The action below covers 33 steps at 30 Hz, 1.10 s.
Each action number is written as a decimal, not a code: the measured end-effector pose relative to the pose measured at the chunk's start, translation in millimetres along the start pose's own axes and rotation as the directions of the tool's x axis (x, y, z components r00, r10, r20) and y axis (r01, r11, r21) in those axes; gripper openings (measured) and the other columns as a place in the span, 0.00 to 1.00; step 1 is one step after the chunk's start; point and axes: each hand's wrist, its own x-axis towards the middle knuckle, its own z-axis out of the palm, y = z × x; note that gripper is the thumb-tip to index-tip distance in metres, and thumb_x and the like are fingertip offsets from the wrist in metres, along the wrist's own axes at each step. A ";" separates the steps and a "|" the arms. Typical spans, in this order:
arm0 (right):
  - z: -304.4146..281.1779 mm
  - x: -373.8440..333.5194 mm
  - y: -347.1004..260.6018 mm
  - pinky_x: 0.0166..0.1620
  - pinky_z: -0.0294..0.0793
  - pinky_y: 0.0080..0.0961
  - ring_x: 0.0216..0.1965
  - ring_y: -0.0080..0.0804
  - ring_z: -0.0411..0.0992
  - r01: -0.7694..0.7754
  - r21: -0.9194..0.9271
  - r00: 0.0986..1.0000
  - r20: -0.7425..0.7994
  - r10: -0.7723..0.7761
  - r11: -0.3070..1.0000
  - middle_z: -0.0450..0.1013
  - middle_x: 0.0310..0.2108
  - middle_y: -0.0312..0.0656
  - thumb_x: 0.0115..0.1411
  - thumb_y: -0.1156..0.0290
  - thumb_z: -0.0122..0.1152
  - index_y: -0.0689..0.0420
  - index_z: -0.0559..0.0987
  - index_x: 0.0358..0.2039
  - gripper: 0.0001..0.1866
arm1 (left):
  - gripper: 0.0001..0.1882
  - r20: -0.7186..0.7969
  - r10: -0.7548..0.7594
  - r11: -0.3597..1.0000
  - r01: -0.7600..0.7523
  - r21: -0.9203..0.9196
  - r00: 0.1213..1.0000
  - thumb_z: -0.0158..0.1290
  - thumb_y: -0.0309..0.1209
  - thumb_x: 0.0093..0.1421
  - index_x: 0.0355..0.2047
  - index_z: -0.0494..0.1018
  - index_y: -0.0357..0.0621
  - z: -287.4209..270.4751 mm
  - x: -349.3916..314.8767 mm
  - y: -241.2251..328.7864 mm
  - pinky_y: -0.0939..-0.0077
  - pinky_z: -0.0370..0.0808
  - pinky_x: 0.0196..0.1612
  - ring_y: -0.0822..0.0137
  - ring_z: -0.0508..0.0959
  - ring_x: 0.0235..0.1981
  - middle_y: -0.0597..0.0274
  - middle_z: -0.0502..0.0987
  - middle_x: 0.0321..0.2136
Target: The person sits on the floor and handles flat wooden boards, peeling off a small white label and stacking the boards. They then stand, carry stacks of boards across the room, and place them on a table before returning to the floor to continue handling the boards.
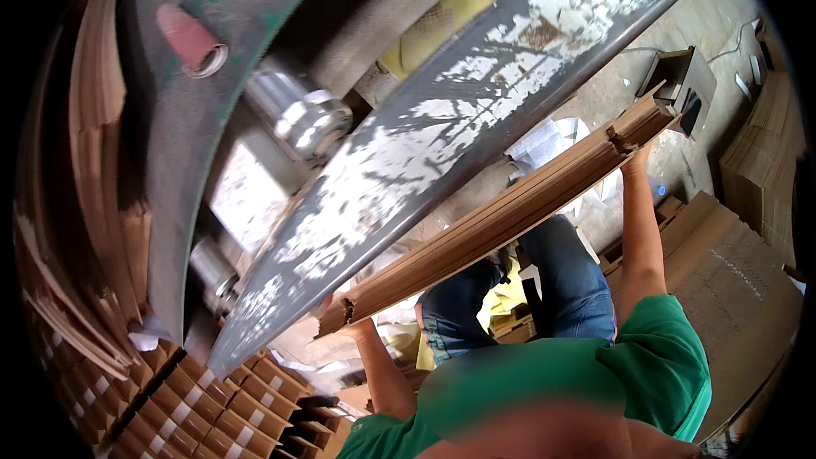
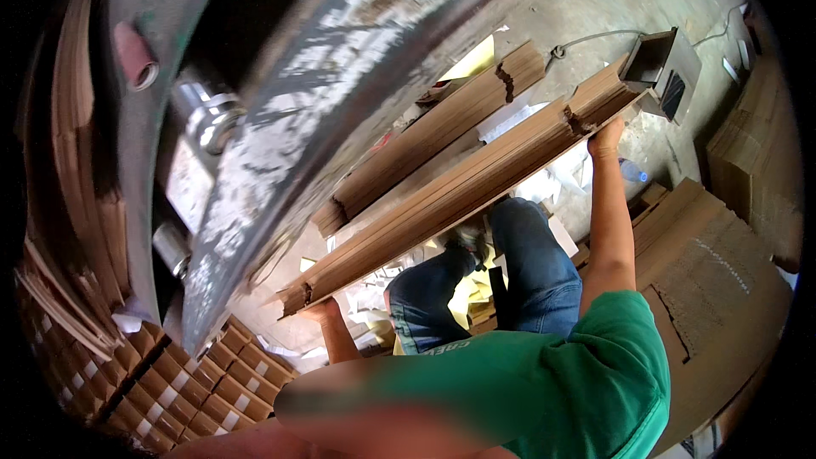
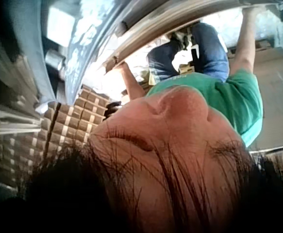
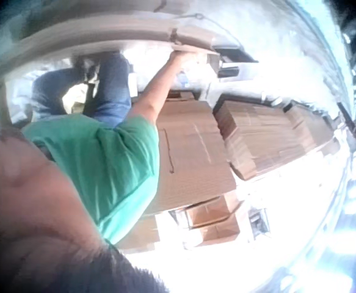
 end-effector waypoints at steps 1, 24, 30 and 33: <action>-9.6 10.8 14.0 0.44 0.68 0.29 0.40 0.33 0.69 -0.003 0.033 1.000 0.011 0.003 0.999 0.70 0.39 0.40 0.58 0.59 0.41 0.58 0.70 0.41 0.18 | 0.24 -0.032 -0.008 0.996 0.005 -0.088 0.999 0.39 0.51 0.55 0.44 0.66 0.48 15.8 2.3 -7.4 0.61 0.65 0.50 0.62 0.69 0.45 0.63 0.70 0.41; -48.4 105.3 187.6 0.42 0.67 0.28 0.37 0.30 0.70 0.055 -0.049 0.998 0.040 -0.053 0.997 0.72 0.35 0.38 0.57 0.53 0.42 0.55 0.71 0.41 0.21 | 0.26 -0.071 0.118 0.983 -0.126 -0.130 0.990 0.34 0.47 0.60 0.52 0.60 0.43 -22.9 70.6 -204.1 0.58 0.66 0.50 0.57 0.67 0.48 0.56 0.66 0.48; -35.2 105.5 156.6 0.38 0.67 0.29 0.31 0.30 0.69 -0.143 -0.079 0.951 0.264 0.159 0.987 0.73 0.30 0.38 0.51 0.55 0.45 0.55 0.75 0.31 0.18 | 0.24 0.044 0.157 0.985 -0.159 0.063 0.987 0.34 0.43 0.59 0.50 0.63 0.42 -42.3 81.5 -189.5 0.62 0.66 0.49 0.60 0.67 0.49 0.58 0.69 0.45; -34.3 111.4 147.4 0.33 0.65 0.24 0.26 0.30 0.67 0.064 -0.314 0.996 0.077 -0.042 0.947 0.71 0.22 0.38 0.49 0.59 0.46 0.60 0.75 0.26 0.16 | 0.24 0.032 0.126 0.984 -0.129 0.120 0.991 0.35 0.45 0.59 0.50 0.62 0.43 -44.7 83.0 -196.7 0.66 0.63 0.51 0.63 0.66 0.49 0.59 0.68 0.46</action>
